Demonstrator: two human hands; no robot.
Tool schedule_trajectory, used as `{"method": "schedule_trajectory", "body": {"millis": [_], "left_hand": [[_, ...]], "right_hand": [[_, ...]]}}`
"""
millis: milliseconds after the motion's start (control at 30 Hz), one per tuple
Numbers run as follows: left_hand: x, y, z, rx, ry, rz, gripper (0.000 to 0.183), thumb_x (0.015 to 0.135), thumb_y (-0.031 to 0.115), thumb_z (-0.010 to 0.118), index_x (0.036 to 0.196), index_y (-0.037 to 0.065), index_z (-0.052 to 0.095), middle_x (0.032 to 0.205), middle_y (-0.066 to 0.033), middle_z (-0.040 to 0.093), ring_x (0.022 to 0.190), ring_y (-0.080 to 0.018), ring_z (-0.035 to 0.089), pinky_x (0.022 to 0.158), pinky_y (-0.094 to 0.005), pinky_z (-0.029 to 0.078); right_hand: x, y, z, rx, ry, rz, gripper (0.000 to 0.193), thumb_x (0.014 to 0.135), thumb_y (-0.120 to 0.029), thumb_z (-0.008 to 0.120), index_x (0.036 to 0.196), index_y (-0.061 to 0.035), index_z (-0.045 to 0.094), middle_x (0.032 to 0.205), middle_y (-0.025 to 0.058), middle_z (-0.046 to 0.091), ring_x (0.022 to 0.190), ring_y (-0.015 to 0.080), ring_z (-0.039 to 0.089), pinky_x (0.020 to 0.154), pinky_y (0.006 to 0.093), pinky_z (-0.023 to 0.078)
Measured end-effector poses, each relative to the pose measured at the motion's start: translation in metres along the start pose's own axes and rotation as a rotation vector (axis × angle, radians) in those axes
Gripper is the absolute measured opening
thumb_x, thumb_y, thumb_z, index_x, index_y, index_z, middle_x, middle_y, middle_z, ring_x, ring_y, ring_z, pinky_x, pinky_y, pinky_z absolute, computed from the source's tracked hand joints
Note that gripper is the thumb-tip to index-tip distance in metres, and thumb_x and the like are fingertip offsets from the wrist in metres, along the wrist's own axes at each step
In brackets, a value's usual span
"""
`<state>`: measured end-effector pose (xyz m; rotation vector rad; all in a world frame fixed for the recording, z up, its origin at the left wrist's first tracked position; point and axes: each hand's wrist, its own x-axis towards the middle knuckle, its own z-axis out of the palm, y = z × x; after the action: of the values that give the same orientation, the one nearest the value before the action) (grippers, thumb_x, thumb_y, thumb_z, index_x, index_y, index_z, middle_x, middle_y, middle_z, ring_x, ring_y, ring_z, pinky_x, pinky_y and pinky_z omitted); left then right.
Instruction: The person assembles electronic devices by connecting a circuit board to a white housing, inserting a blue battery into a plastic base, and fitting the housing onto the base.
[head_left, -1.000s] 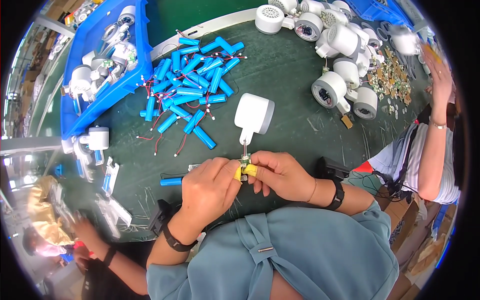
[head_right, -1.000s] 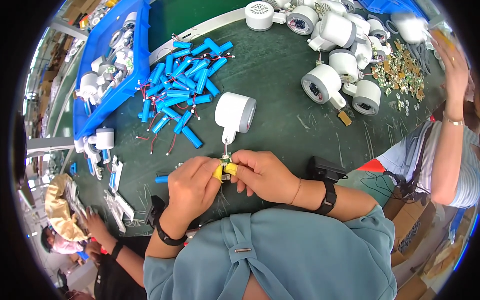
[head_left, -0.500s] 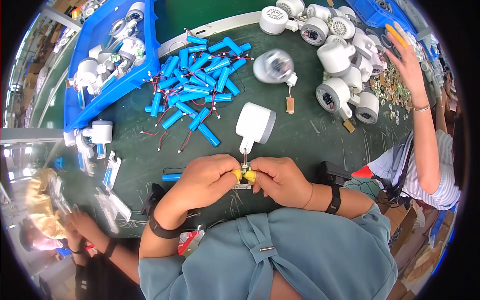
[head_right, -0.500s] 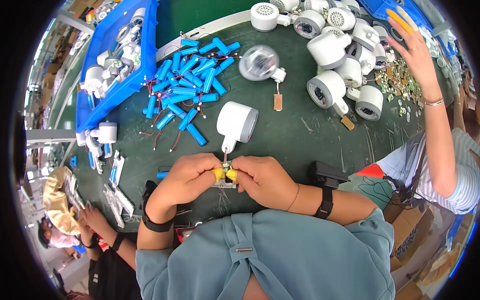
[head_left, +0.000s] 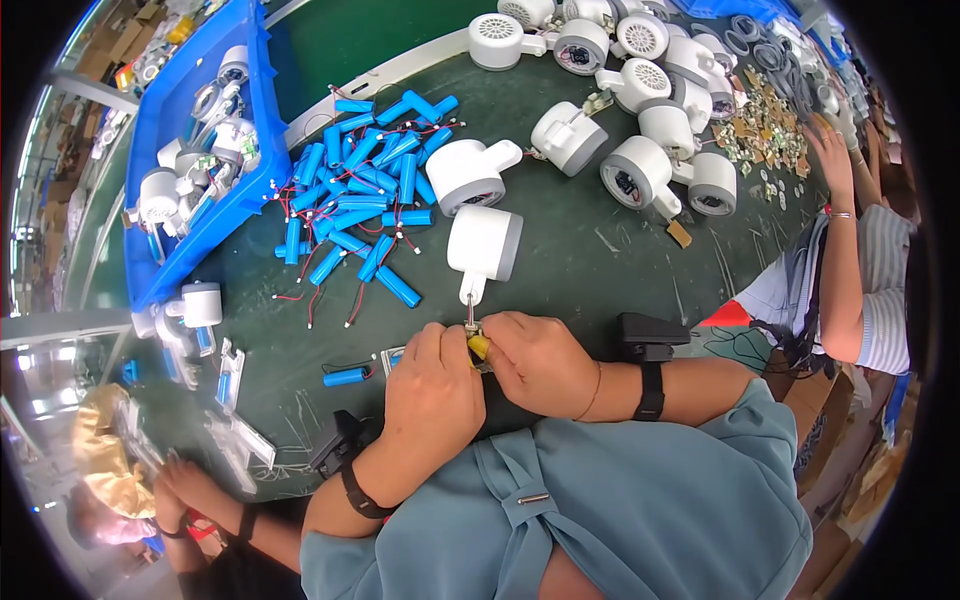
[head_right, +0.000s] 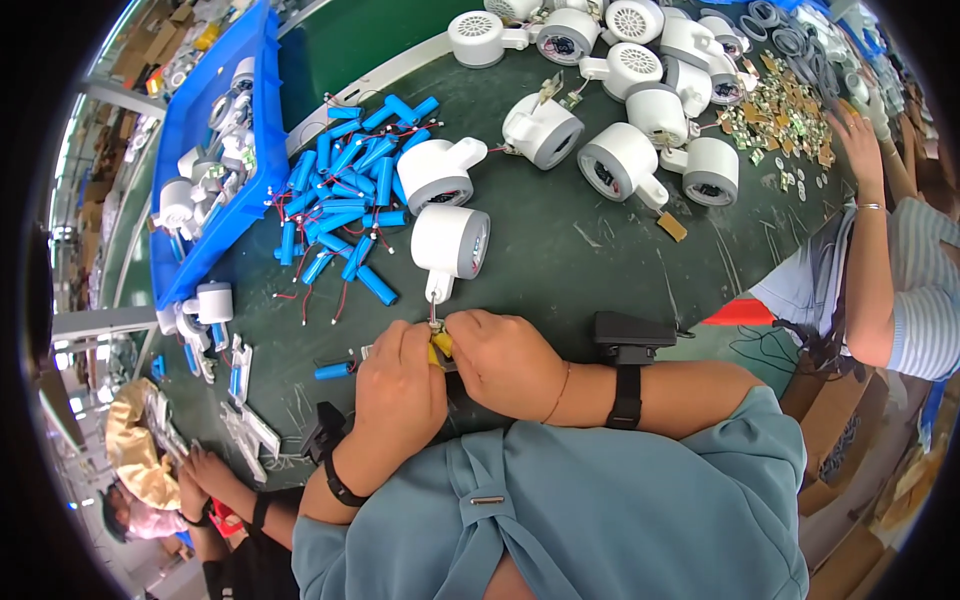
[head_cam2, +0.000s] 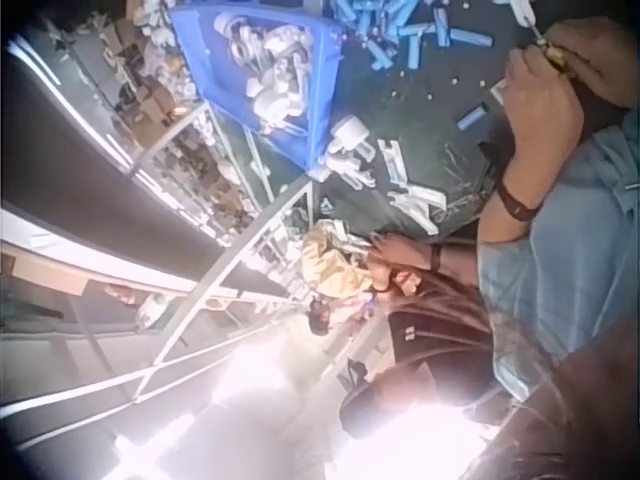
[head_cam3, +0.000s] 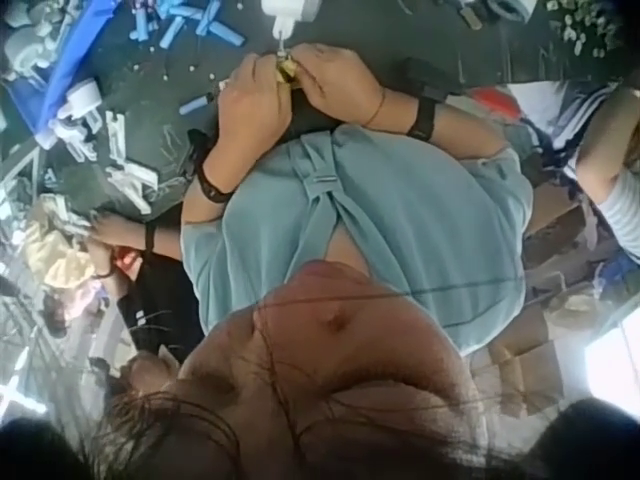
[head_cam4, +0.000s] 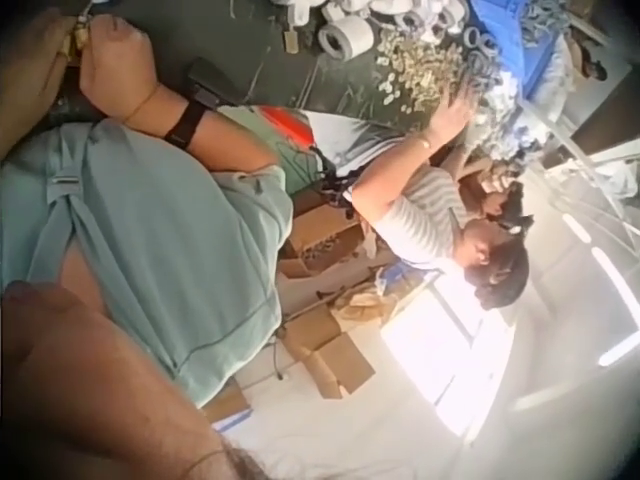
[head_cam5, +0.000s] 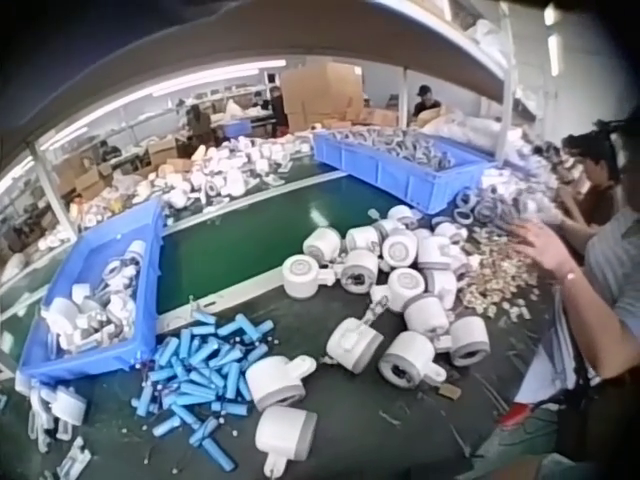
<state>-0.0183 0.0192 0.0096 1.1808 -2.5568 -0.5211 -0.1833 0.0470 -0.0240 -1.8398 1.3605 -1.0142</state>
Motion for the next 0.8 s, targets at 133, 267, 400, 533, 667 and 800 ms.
{"method": "schedule_trajectory", "body": {"millis": [133, 267, 400, 533, 667, 800], "left_hand": [[0.001, 0.001, -0.001, 0.038, -0.053, 0.004, 0.029, 0.078, 0.001, 0.060, 0.105, -0.008, 0.055, 0.094, -0.0190, 0.053, 0.086, -0.0359, 0.060, 0.071, -0.0398, 0.051], [0.006, -0.003, -0.007, -0.007, -0.014, 0.009, 0.025, 0.078, 0.000, 0.058, 0.103, -0.005, 0.058, 0.090, -0.0172, 0.056, 0.078, -0.0354, 0.060, 0.067, -0.0417, 0.051], [0.006, -0.025, -0.012, -0.323, 0.000, -0.031, 0.025, 0.080, 0.002, 0.059, 0.105, -0.002, 0.060, 0.087, -0.0145, 0.060, 0.072, -0.0356, 0.060, 0.064, -0.0436, 0.050], [0.003, -0.022, -0.017, -0.293, -0.023, -0.162, 0.032, 0.080, 0.007, 0.066, 0.111, 0.001, 0.062, 0.084, -0.0125, 0.059, 0.071, -0.0307, 0.061, 0.062, -0.0405, 0.050], [0.006, -0.018, -0.005, -0.228, 0.032, -0.166, 0.030, 0.079, 0.008, 0.067, 0.108, 0.001, 0.064, 0.080, -0.0109, 0.058, 0.068, -0.0268, 0.061, 0.060, -0.0383, 0.049], [0.011, -0.012, -0.008, -0.232, 0.068, -0.202, 0.025, 0.080, 0.004, 0.065, 0.103, -0.001, 0.067, 0.075, -0.0106, 0.056, 0.064, -0.0245, 0.059, 0.057, -0.0357, 0.047]], "right_hand": [[0.000, 0.000, 0.004, -0.013, -0.003, 0.014, 0.006, 0.086, 0.002, 0.056, 0.091, 0.0012, 0.055, 0.079, 0.0175, 0.058, 0.069, 0.0375, 0.060, 0.059, 0.0447, 0.049], [0.002, 0.003, 0.003, 0.003, 0.011, -0.001, 0.006, 0.086, 0.001, 0.057, 0.092, 0.0014, 0.055, 0.080, 0.0180, 0.059, 0.069, 0.0386, 0.059, 0.059, 0.0447, 0.049], [0.000, -0.005, -0.010, 0.134, 0.003, 0.045, 0.010, 0.084, -0.001, 0.062, 0.092, 0.0002, 0.056, 0.077, 0.0135, 0.058, 0.067, 0.0303, 0.061, 0.057, 0.0408, 0.049], [-0.004, -0.003, -0.034, 0.014, 0.128, 0.156, 0.025, 0.078, -0.004, 0.071, 0.098, -0.0018, 0.057, 0.079, 0.0078, 0.057, 0.064, 0.0207, 0.059, 0.057, 0.0353, 0.049], [0.013, 0.010, -0.043, -0.150, 0.315, 0.056, 0.067, 0.072, -0.008, 0.078, 0.131, -0.0013, 0.045, 0.115, 0.0166, 0.052, 0.093, 0.0321, 0.059, 0.079, 0.0384, 0.051], [0.029, 0.016, -0.039, -0.197, 0.205, 0.102, 0.080, 0.069, -0.014, 0.082, 0.136, 0.0000, 0.040, 0.127, 0.0199, 0.048, 0.109, 0.0391, 0.053, 0.092, 0.0436, 0.045]]}}
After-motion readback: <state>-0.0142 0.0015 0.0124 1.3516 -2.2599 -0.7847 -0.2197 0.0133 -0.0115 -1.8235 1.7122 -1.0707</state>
